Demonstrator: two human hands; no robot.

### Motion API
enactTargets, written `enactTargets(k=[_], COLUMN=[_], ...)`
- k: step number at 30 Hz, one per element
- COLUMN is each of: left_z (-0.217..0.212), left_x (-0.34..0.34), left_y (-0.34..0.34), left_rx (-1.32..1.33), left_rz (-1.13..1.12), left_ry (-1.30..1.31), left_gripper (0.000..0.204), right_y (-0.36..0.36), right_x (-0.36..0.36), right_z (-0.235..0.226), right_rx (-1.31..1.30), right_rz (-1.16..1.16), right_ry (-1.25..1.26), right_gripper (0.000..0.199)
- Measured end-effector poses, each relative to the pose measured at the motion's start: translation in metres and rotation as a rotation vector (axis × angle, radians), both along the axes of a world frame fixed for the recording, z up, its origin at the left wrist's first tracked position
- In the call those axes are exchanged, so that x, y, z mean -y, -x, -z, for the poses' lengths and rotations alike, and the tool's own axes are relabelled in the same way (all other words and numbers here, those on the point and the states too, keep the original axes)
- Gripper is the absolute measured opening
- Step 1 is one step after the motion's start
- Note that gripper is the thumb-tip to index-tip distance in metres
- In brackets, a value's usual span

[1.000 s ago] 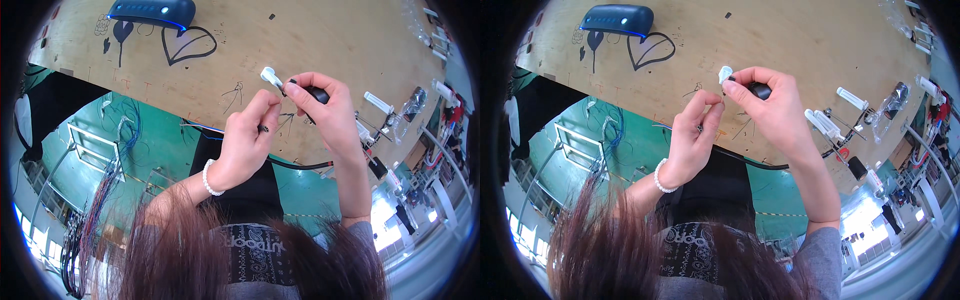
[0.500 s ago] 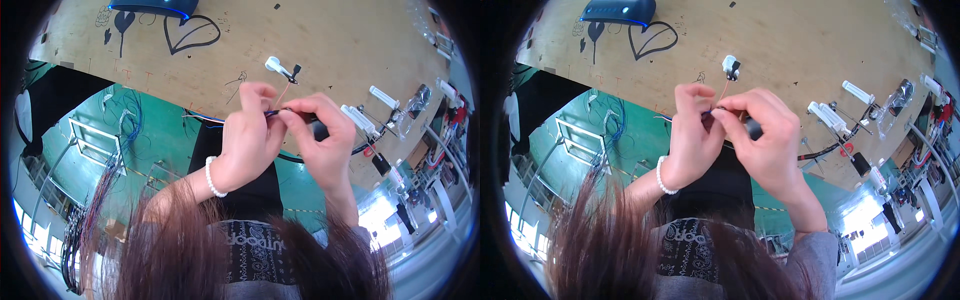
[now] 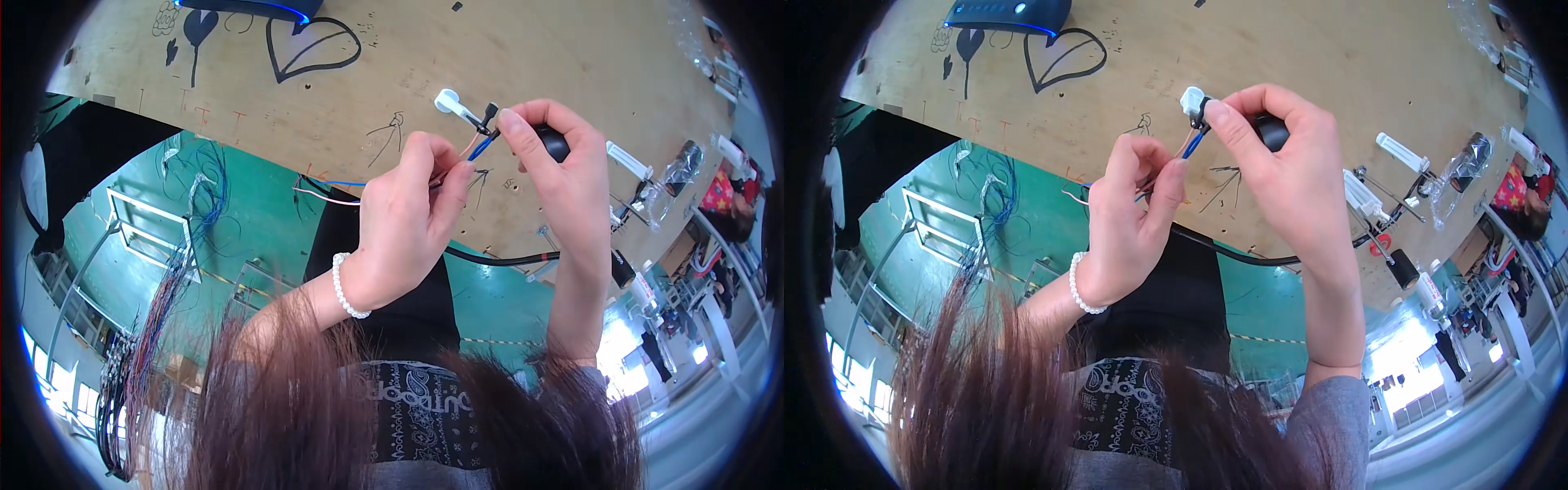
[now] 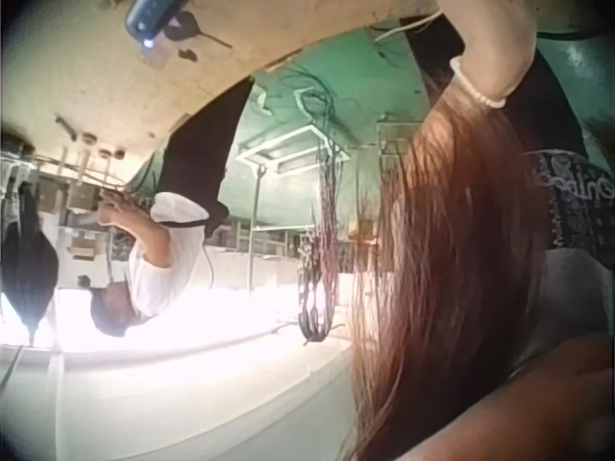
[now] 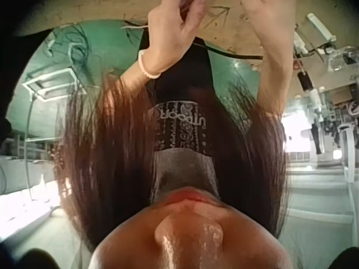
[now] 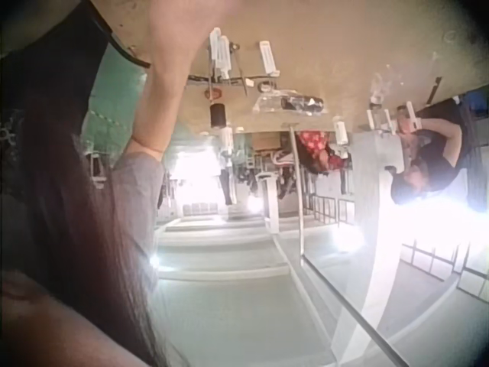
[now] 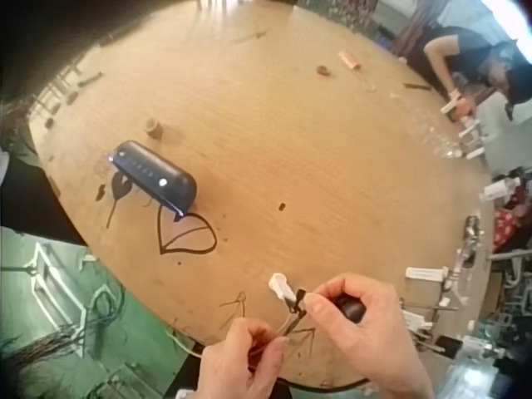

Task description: Wrapping bundles of electrical wires with tape to form harnesses and hanging them on a rack.

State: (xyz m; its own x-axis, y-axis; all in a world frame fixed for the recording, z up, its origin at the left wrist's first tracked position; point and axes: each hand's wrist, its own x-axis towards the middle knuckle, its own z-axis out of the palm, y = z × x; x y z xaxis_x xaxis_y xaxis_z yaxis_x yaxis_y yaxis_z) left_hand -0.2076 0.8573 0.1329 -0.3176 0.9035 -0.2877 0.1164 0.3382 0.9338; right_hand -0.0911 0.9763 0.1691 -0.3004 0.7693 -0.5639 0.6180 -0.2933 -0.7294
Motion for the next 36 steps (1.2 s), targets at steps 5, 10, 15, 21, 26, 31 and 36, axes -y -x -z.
enactTargets(k=[5, 10, 15, 21, 26, 31, 36], left_z=[-0.004, -0.006, 0.000, 0.005, 0.017, 0.010, 0.006], left_x=[-0.005, -0.008, -0.008, -0.011, -0.022, -0.018, 0.009], left_y=[0.003, 0.004, 0.003, 0.018, 0.025, 0.035, 0.011], left_rx=[0.138, 0.232, 0.315, 0.313, 0.532, 0.579, 0.233], left_rz=[-0.005, -0.007, -0.044, 0.080, 0.119, 0.173, 0.091], left_ry=[0.096, 0.144, 0.143, 0.071, 0.085, 0.173, 0.149], left_gripper=[0.013, 0.013, 0.012, 0.011, 0.013, 0.009, 0.006], right_y=[0.008, 0.003, 0.003, -0.037, -0.040, -0.040, -0.042], right_x=[-0.001, 0.000, 0.012, 0.032, 0.054, 0.062, 0.071], right_z=[-0.007, 0.013, 0.014, 0.021, 0.036, 0.036, 0.047], right_rx=[0.047, 0.006, 0.035, -0.244, -0.481, -0.510, -0.533], right_rz=[-0.111, 0.010, 0.021, 0.394, 0.343, 0.318, 0.256], right_ry=[-0.109, -0.007, -0.112, 0.152, 0.585, 0.459, 0.425], right_gripper=[0.021, 0.021, 0.020, 0.039, 0.053, 0.057, 0.054])
